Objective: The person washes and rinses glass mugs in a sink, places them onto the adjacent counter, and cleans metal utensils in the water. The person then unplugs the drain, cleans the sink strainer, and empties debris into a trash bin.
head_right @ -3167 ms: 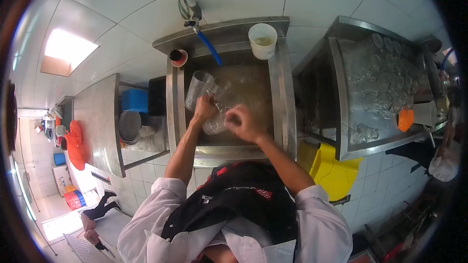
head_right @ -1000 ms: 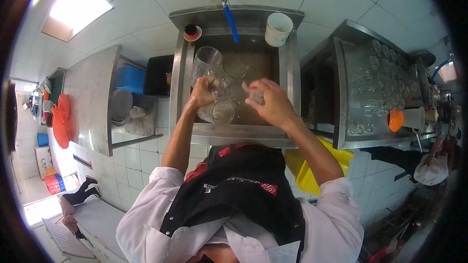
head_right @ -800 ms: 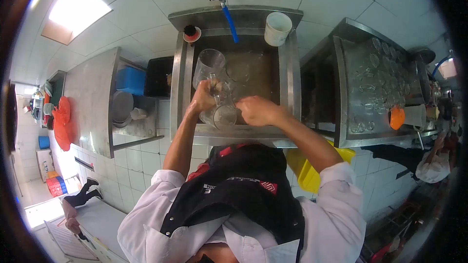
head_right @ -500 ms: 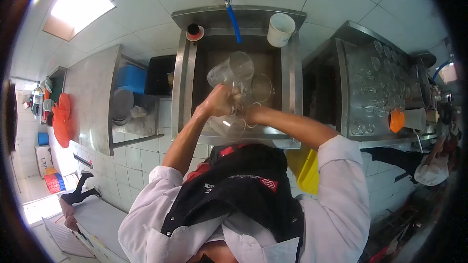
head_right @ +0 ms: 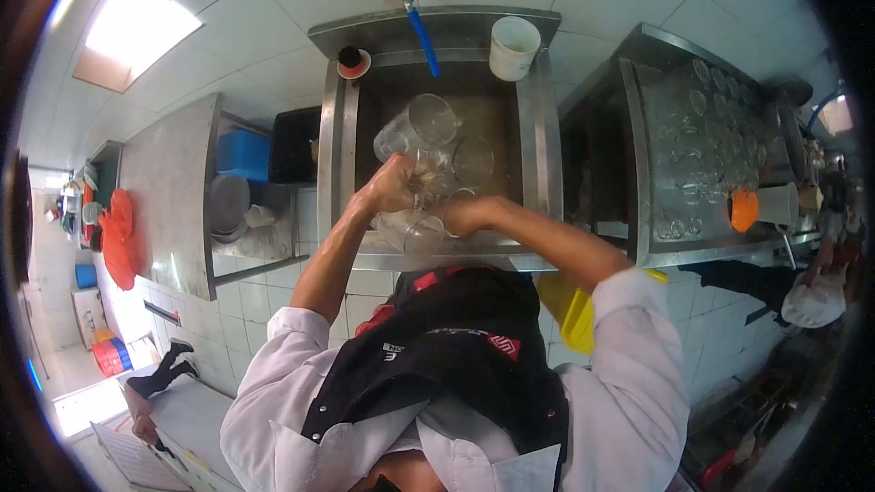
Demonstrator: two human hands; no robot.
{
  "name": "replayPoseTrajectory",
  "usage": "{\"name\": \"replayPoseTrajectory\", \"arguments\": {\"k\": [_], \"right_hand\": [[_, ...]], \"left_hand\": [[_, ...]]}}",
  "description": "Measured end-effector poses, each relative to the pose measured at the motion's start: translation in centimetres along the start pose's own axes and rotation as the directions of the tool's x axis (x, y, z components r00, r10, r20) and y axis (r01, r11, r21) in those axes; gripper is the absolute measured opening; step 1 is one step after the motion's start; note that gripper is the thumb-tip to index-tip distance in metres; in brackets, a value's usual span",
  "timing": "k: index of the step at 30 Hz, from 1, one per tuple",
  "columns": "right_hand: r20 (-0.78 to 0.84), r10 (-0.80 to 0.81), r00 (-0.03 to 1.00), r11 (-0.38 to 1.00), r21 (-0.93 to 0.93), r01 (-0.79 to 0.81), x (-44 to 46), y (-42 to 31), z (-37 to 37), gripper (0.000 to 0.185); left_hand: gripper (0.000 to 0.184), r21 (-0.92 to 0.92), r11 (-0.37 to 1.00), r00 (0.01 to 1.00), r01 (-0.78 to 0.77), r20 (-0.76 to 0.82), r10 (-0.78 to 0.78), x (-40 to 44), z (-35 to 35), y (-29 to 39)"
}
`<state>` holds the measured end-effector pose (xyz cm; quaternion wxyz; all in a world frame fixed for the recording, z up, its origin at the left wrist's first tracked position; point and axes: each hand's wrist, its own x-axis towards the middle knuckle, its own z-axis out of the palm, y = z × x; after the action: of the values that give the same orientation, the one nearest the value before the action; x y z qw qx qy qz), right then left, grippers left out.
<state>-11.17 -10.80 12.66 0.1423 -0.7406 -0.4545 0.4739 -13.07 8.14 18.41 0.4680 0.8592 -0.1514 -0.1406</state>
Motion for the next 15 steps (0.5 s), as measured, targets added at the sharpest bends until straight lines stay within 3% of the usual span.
{"name": "replayPoseTrajectory", "arguments": {"k": [3, 5, 8, 9, 11, 13, 15], "right_hand": [[-0.081, 0.14, 0.987, 0.972, -0.181, -0.152, -2.6, -3.9, -2.0, 0.039], [-0.104, 0.092, 0.99, 0.992, -0.079, -0.101, -2.0, -2.3, -1.7, 0.038], [-0.147, 0.013, 0.989, 0.997, 0.076, -0.002, 1.6, 2.2, 0.5, 0.037], [-0.164, -0.013, 0.986, 0.991, 0.127, 0.034, 2.8, 3.7, 1.3, 0.037], [-0.435, -0.088, 0.896, 0.789, 0.519, 0.329, 4.9, 7.2, 4.9, 0.035], [-0.582, -0.043, 0.812, 0.619, 0.623, 0.479, 4.1, 6.3, 5.8, 0.032], [-0.615, 0.003, 0.788, 0.653, 0.598, 0.464, 1.7, 4.4, 5.4, 0.027]], "left_hand": [[0.02, 0.117, 0.991, 0.997, -0.063, 0.051, 0.057, 0.3, 0.0, 0.9], [0.021, 0.217, 0.971, 0.995, -0.101, 0.046, 0.094, 0.9, 0.6, -0.4], [0.022, 0.041, 0.995, 0.996, -0.089, 0.005, 0.089, 0.6, -0.3, 0.0], [0.022, 0.066, 0.996, 0.998, -0.061, 0.002, 0.061, 0.7, -0.4, -0.3], [0.022, 0.11, 0.994, 1.0, -0.007, -0.008, 0.008, 1.0, -0.3, -1.1], [0.021, 0.11, 0.993, 0.998, -0.047, -0.027, 0.05, 0.7, -0.3, -1.1], [0.019, 0.082, 0.994, 0.996, -0.066, -0.058, 0.071, 0.5, -0.6, -1.4]]}}
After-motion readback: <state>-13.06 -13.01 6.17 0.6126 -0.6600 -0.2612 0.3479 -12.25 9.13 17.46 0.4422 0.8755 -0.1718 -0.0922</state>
